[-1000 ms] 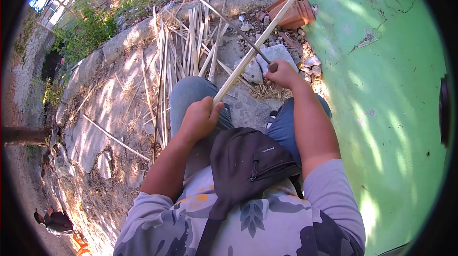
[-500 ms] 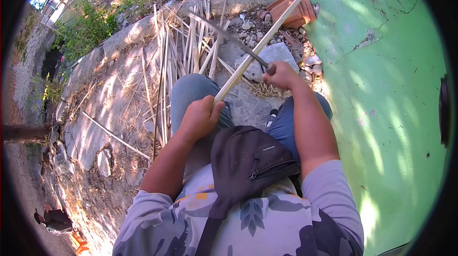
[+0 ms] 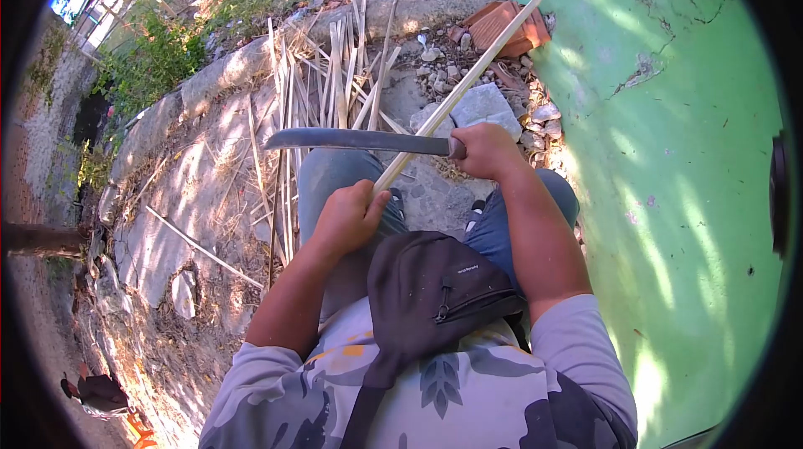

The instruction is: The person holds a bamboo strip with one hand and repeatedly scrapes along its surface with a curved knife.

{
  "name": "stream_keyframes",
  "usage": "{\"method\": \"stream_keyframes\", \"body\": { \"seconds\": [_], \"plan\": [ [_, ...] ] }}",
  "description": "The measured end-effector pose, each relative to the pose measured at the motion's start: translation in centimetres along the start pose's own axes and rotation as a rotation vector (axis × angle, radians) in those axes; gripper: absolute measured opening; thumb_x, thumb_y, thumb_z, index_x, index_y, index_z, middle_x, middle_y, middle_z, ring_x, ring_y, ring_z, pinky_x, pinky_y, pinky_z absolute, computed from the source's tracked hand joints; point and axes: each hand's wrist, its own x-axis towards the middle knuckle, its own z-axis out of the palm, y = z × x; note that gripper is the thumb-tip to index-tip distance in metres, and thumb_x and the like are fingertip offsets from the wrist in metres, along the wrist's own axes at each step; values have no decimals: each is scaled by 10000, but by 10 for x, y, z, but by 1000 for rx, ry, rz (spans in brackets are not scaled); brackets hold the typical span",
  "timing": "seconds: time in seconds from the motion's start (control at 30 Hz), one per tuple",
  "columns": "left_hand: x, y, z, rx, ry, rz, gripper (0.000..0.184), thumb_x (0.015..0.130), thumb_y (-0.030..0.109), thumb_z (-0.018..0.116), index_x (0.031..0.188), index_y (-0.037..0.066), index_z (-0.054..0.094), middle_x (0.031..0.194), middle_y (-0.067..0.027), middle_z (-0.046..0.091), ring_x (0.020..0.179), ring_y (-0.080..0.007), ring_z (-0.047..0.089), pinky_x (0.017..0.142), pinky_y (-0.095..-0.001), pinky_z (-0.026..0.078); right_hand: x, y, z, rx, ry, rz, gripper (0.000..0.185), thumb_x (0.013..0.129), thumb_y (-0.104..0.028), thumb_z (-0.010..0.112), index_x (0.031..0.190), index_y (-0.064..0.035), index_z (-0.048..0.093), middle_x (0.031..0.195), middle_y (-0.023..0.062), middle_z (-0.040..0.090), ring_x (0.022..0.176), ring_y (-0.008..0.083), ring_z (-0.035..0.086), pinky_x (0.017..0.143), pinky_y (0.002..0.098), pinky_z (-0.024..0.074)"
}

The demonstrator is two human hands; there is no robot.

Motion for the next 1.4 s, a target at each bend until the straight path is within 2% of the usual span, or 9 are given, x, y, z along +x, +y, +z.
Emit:
{"method": "stream_keyframes", "body": {
  "seconds": [0.23, 0.47, 0.63, 0.87, 1.0, 1.07, 1.23, 1.33, 1.4],
  "plan": [
    [3, -2, 0, -5, -6, -1, 359, 984, 305, 626, 843, -21, 580, 671, -235, 576, 637, -431, 585, 602, -489, 442, 16, 38, 16, 721, 39, 440, 391, 788, -318, 817, 974, 6, 698, 871, 143, 726, 785, 253, 675, 730, 369, 523],
    [2, -2, 0, 9, -21, -26, 364, 985, 310, 626, 851, -25, 582, 670, -228, 573, 628, -415, 580, 608, -483, 444, 3, 22, 10, 407, 8, 188, 307, 801, -295, 785, 995, -62, 733, 895, 152, 735, 861, 334, 709, 780, 414, 543],
    [3, -6, 1, -38, 0, 17, 356, 991, 309, 620, 877, -28, 602, 661, -216, 570, 610, -389, 580, 597, -470, 443, -2, 11, -9, 130, 17, 84, 269, 803, -304, 784, 969, -99, 735, 873, 133, 731, 853, 325, 707, 769, 416, 543],
    [1, -6, -3, -48, -11, 11, 356, 991, 304, 624, 876, -32, 601, 653, -207, 563, 586, -352, 565, 579, -450, 433, 27, 63, 12, 682, 160, 688, 407, 809, -324, 782, 1067, -17, 716, 926, 161, 749, 858, 290, 723, 782, 398, 549],
    [2, -4, -4, -75, -19, -28, 365, 999, 310, 615, 868, -30, 593, 635, -190, 541, 558, -306, 520, 563, -427, 420, 14, 62, 19, 470, 313, 421, 401, 805, -342, 790, 1028, -17, 714, 924, 180, 742, 868, 325, 718, 777, 424, 548],
    [3, -2, -5, -104, -10, -47, 369, 1003, 314, 611, 864, -28, 592, 629, -179, 532, 551, -288, 494, 557, -416, 414, 8, 45, 12, 468, 207, 334, 369, 803, -344, 789, 1001, -41, 717, 904, 176, 734, 868, 342, 713, 778, 437, 549],
    [3, 0, -7, -126, -10, -100, 382, 986, 327, 631, 826, -16, 578, 661, -218, 578, 607, -391, 586, 596, -472, 448, 5, 5, 7, 228, -11, 41, 274, 808, -326, 780, 963, -108, 721, 900, 148, 726, 887, 368, 692, 775, 451, 549],
    [3, -4, -4, -78, 0, -34, 393, 973, 335, 653, 823, -18, 569, 654, -204, 566, 597, -361, 568, 590, -452, 440, 5, 5, 0, 155, -60, 19, 284, 812, -302, 784, 978, -80, 722, 878, 132, 730, 845, 318, 708, 758, 419, 545],
    [-1, -6, -3, -46, -3, 4, 405, 960, 342, 673, 816, -19, 561, 654, -202, 562, 598, -357, 566, 590, -449, 438, 15, 39, 28, 484, -113, 170, 287, 804, -287, 802, 916, -41, 704, 785, 85, 693, 743, 241, 659, 692, 385, 514]
  ]
}}
